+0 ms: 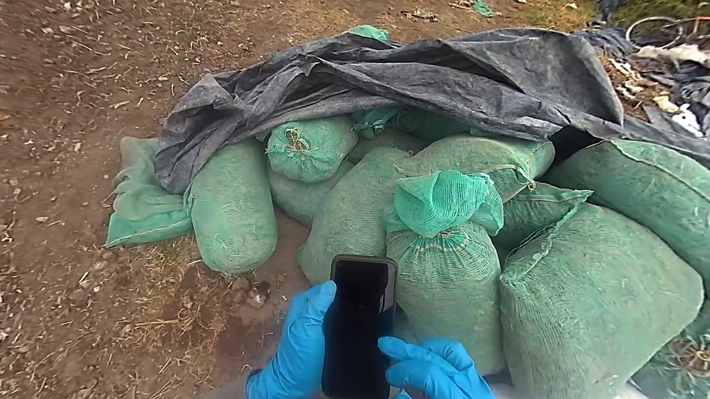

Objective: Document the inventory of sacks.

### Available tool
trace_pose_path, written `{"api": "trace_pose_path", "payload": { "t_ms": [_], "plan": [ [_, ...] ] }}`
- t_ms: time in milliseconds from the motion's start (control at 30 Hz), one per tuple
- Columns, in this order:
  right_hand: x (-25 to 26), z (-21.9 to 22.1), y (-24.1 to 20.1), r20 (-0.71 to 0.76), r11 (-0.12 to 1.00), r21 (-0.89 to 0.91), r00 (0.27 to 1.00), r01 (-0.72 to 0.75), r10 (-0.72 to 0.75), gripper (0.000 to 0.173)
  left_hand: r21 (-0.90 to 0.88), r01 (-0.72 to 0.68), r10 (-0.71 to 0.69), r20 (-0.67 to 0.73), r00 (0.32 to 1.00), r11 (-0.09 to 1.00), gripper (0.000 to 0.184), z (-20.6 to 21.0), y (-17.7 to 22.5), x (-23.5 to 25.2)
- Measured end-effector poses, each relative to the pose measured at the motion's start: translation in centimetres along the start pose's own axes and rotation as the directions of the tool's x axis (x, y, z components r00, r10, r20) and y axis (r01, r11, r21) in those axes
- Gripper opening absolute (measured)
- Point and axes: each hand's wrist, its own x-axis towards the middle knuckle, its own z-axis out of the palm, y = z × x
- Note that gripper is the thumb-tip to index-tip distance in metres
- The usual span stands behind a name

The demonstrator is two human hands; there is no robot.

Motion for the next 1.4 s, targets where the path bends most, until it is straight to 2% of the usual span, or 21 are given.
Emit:
{"api": "trace_pose_path", "payload": {
  "t_ms": [267,500,1167,1400],
  "plan": [
    [0.1,0.5,-0.4,-0.005,1.000,0.004,1.000,-0.025,0.025,0.022,-0.087,0.080,-0.083,-0.025,0.996,0.993,0.050,1.2,1.2,0.3],
    [0.0,0.9,-0.5,0.020,0.998,0.035,0.999,-0.046,0.045,0.021,-0.029,-0.011,0.012,0.052,0.999,1.000,0.053,-0.4,-0.6,0.8],
    [-0.8,0.1,0.4,0.025,0.997,0.063,0.999,-0.038,0.037,0.019,-0.025,0.003,-0.002,0.029,1.000,1.000,0.053,0.5,-1.5,0.3],
    [-1.1,-0.2,0.7,0.028,0.996,0.079,0.999,-0.030,0.028,0.019,-0.033,0.056,-0.058,-0.045,0.997,0.998,0.051,2.0,-0.4,-0.3]
  ]
}}
